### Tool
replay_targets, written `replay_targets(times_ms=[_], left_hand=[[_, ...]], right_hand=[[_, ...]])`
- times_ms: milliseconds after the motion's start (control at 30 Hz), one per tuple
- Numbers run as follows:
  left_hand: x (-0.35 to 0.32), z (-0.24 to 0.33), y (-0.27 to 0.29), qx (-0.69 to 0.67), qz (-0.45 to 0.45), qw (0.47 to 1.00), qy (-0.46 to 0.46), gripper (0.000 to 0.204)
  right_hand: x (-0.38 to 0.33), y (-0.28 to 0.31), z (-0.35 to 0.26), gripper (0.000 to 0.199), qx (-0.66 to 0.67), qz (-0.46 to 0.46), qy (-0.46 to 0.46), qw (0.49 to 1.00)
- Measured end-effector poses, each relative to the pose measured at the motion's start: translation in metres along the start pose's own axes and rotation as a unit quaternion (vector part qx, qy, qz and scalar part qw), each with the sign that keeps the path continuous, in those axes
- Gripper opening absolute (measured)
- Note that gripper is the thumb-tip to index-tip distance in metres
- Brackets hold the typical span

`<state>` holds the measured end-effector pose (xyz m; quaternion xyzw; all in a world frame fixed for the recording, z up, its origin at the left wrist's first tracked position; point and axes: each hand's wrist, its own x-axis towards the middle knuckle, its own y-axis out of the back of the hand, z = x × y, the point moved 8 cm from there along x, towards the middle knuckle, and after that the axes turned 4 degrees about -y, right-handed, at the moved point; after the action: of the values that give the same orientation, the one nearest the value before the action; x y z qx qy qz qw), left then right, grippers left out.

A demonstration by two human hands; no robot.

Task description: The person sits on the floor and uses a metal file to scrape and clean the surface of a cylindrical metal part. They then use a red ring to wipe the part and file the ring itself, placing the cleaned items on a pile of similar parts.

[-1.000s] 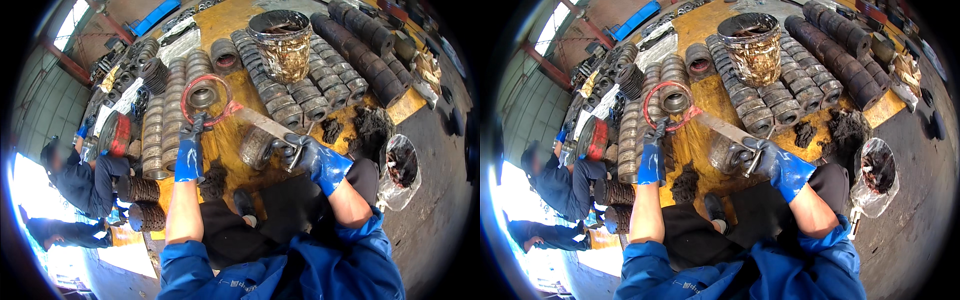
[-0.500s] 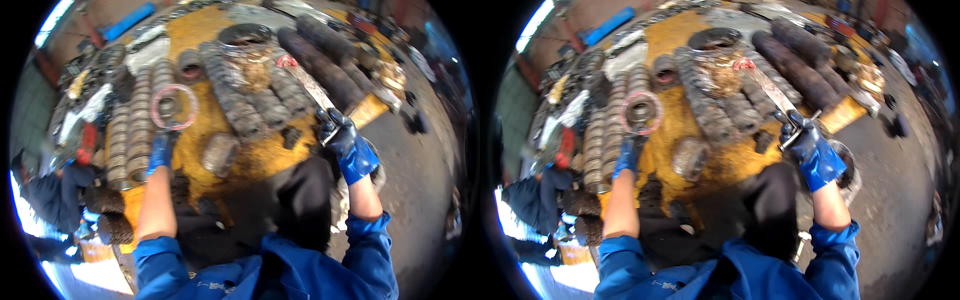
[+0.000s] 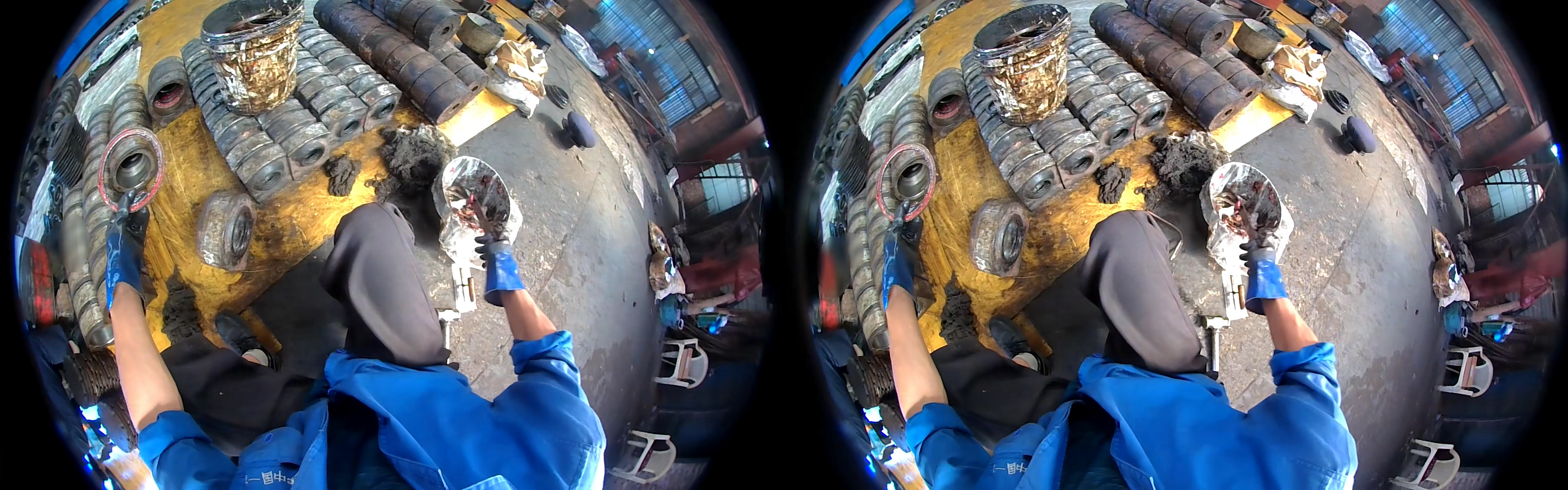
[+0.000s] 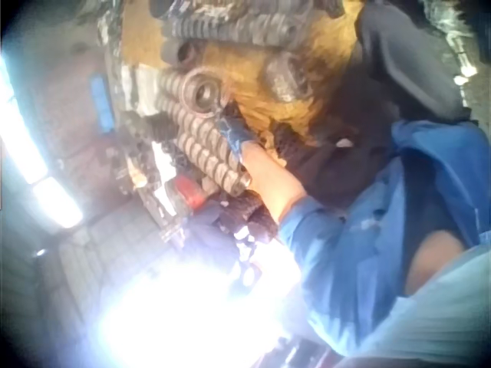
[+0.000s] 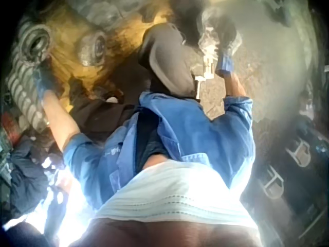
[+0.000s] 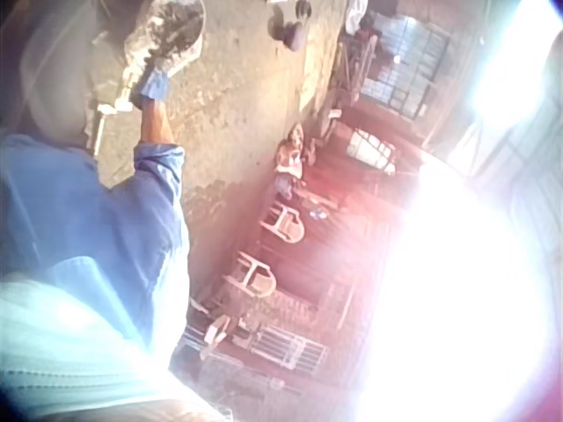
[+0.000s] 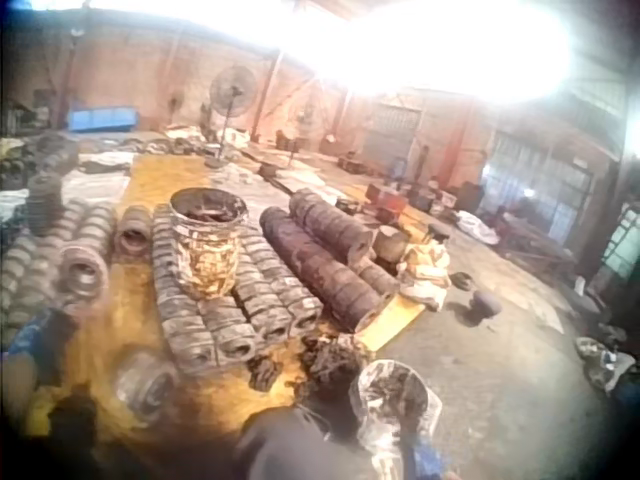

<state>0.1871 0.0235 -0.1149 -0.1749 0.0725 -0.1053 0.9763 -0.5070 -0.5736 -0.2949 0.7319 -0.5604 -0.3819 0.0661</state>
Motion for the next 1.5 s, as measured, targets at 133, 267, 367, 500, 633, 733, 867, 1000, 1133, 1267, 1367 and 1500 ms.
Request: replay_targets(times_ms=[133,267,367,500,633,733,867,1000,1133,1267,1367,1500], left_hand=[[0.005,0.023,0.038,0.16,-0.01,0.984,-0.081,0.029],[0.005,0.014,0.024,0.167,-0.034,0.982,-0.078,0.03],[-0.009,0.016,0.01,0.218,-0.017,0.974,-0.055,0.03],[-0.018,0.024,0.002,0.283,-0.056,0.95,-0.118,0.032],[-0.032,0.026,-0.009,0.19,-0.042,0.979,-0.065,0.033],[-0.02,-0.001,-0.006,0.12,-0.033,0.992,0.003,0.034],[-0.084,0.057,-0.008,0.356,0.032,0.934,-0.001,0.037],[-0.02,0.03,-0.02,0.185,-0.078,0.975,-0.093,0.032],[-0.022,0.021,-0.027,-0.222,-0.052,0.973,0.046,0.027],[-0.047,0.046,-0.032,-0.324,-0.064,0.942,0.057,0.021],[-0.05,0.057,-0.027,-0.389,-0.124,0.912,0.023,0.021],[-0.042,0.068,-0.037,-0.456,-0.143,0.878,-0.01,0.021]], right_hand=[[-0.039,-0.062,-0.031,0.031,-0.431,0.12,0.178,0.877],[-0.05,-0.073,0.001,0.04,-0.591,0.099,0.216,0.771],[-0.056,-0.063,0.023,0.045,-0.588,0.083,0.227,0.772],[-0.072,-0.048,0.047,0.049,-0.589,0.085,0.262,0.76],[-0.105,-0.033,0.045,0.046,-0.576,0.086,0.289,0.76],[-0.108,0.01,0.06,0.043,-0.294,0.124,0.422,0.848],[-0.069,-0.019,0.058,0.039,0.016,-0.091,-0.007,0.996],[-0.014,-0.001,0.118,0.055,0.439,-0.269,0.024,0.857],[-0.019,-0.011,0.198,0.048,0.55,-0.121,-0.092,0.821],[-0.011,0.001,0.241,0.042,0.641,-0.048,-0.092,0.76],[-0.013,0.0,0.21,0.042,0.496,-0.025,-0.033,0.867],[-0.013,0.041,0.045,0.043,-0.028,0.129,0.396,0.909]])
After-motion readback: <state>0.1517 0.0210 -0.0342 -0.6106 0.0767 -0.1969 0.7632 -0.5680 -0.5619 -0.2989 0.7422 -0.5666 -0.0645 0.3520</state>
